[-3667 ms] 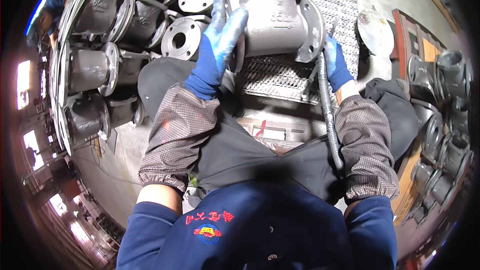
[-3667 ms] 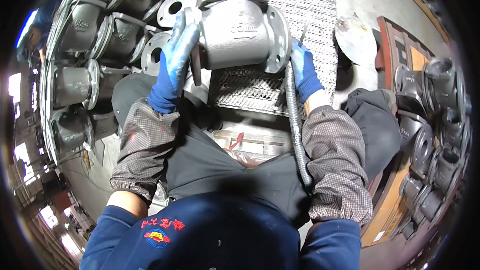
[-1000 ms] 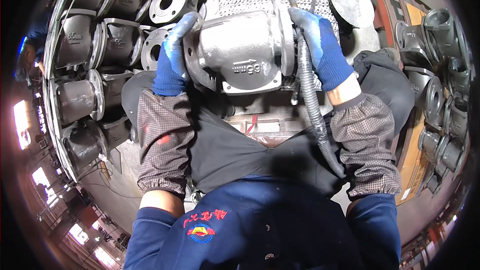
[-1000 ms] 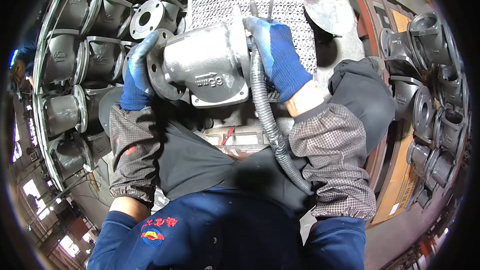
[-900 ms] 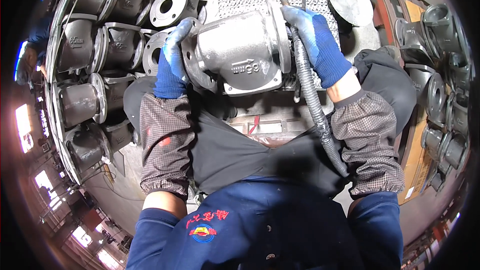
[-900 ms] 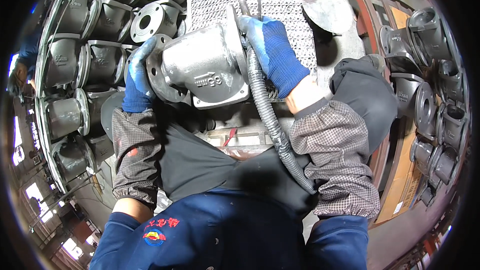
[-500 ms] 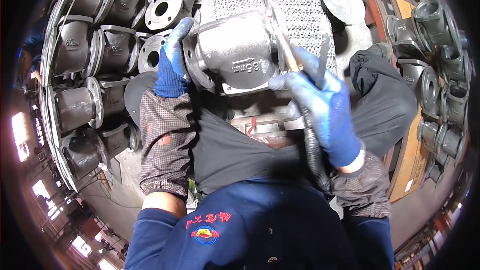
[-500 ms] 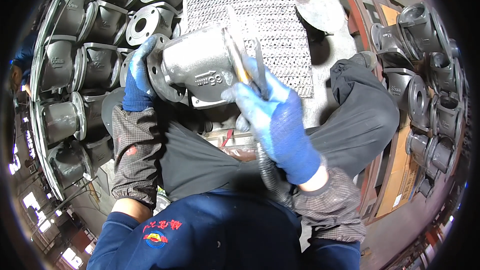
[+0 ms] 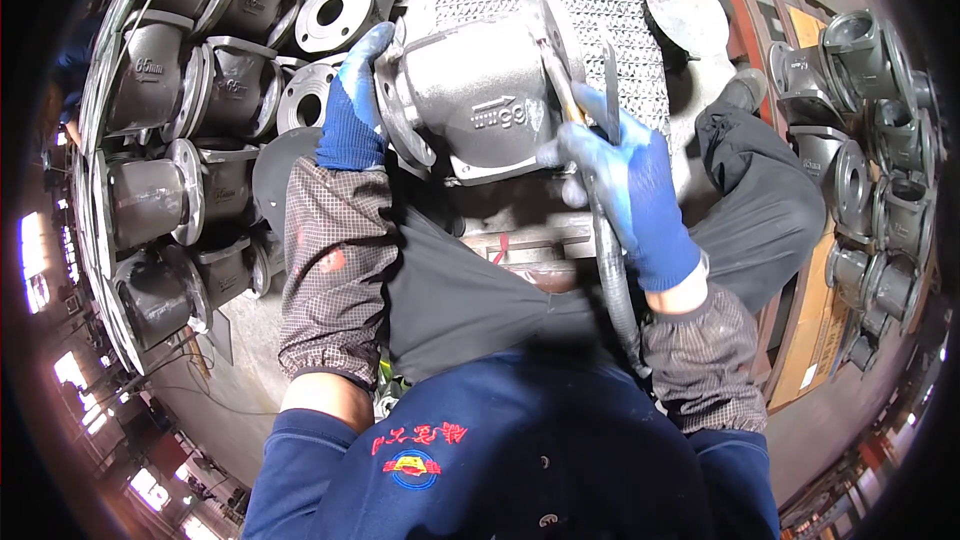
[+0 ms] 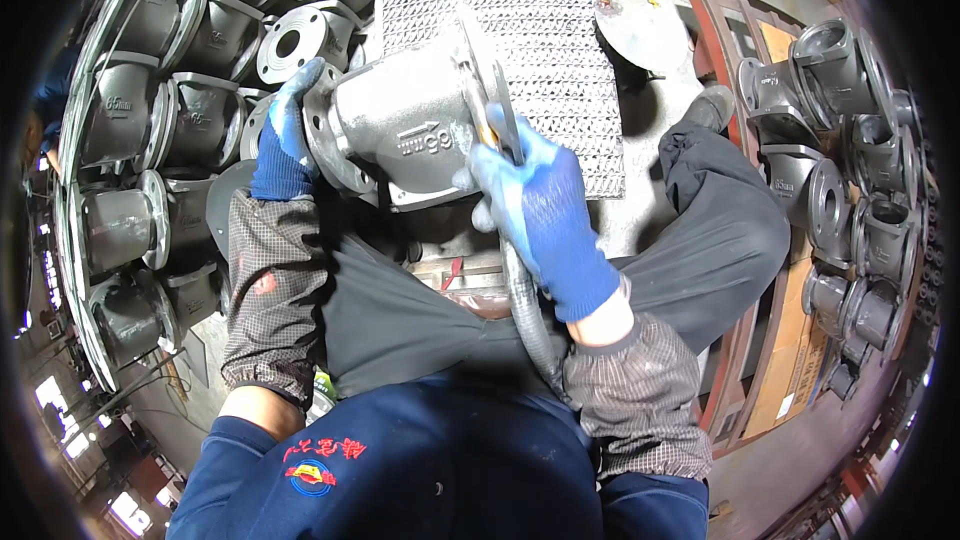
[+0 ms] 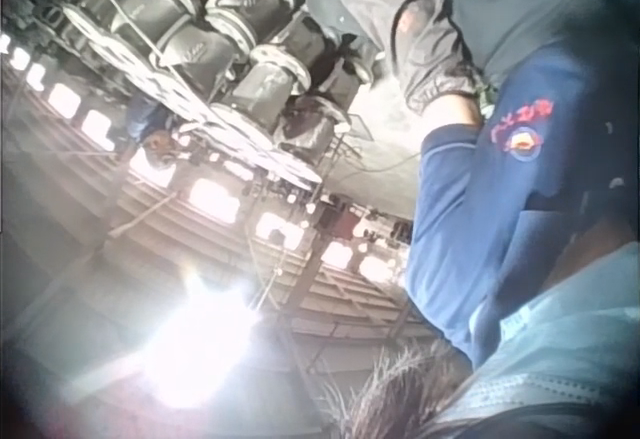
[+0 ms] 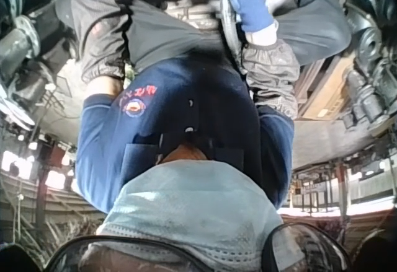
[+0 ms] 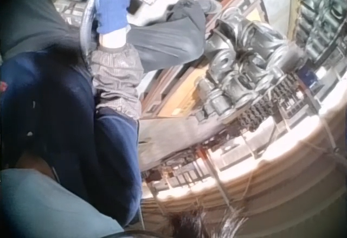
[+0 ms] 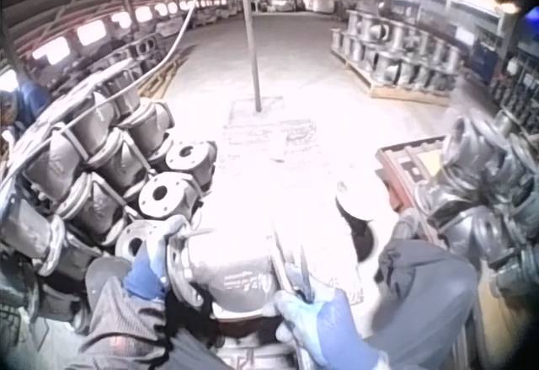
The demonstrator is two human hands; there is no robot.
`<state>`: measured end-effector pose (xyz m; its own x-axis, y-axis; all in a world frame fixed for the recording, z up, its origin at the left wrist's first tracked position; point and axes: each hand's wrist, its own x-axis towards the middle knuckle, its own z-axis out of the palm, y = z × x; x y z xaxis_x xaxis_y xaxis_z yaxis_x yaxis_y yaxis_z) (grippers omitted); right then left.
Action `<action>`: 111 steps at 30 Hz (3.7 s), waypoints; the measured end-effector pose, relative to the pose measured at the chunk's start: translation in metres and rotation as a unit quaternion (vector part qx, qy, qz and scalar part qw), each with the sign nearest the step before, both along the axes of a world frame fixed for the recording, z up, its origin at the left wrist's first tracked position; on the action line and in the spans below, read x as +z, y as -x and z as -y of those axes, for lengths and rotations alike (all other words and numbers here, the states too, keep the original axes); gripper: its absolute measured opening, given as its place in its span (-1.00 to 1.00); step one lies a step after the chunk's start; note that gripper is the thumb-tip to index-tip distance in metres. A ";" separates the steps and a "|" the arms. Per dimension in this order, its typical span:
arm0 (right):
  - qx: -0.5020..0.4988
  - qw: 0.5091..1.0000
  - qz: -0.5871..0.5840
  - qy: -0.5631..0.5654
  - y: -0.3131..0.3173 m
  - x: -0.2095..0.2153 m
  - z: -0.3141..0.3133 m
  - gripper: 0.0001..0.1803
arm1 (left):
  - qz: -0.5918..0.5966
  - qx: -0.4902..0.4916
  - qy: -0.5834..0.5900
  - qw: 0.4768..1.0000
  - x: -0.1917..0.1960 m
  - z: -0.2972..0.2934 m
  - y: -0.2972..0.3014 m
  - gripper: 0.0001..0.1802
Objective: The person cleans the interior and exterior surfaces of a metal flange using a handheld grinding tool, rotating the object to reach different areas.
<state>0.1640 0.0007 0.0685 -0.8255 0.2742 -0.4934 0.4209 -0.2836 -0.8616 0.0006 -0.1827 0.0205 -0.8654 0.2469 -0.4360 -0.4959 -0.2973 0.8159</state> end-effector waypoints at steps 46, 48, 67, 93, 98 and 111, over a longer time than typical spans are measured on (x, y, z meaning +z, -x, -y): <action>0.229 0.969 0.007 0.090 -0.032 0.005 -0.009 -0.65 | -0.513 -0.058 0.303 0.801 -0.059 0.036 -0.023 -0.45; 0.110 0.986 0.054 0.117 -0.059 -0.007 0.003 -0.59 | -0.583 -0.044 0.309 0.750 -0.052 0.033 -0.028 -0.43; -0.057 0.912 -0.127 -0.385 -0.026 -0.080 -0.010 -0.57 | -0.610 -0.019 0.337 0.717 -0.027 -0.017 -0.044 -0.81; -0.078 0.877 -0.072 -0.468 -0.020 -0.103 -0.011 -0.60 | -0.587 -0.058 0.413 0.694 -0.007 -0.043 -0.044 -0.79; -0.047 0.858 -0.041 -0.510 -0.022 -0.115 -0.008 -0.56 | -0.634 -0.064 0.433 0.637 -0.008 -0.043 -0.040 -0.73; -0.068 0.879 -0.078 -0.465 -0.022 -0.113 -0.013 -0.56 | -0.543 -0.063 0.354 0.759 -0.017 -0.044 -0.040 -0.74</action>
<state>0.1856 0.0134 -0.0442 -0.7915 0.6007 0.1129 0.2940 0.5361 -0.7913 0.0402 -0.1385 0.0040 -0.7985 0.3936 0.4556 0.5949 0.3995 0.6975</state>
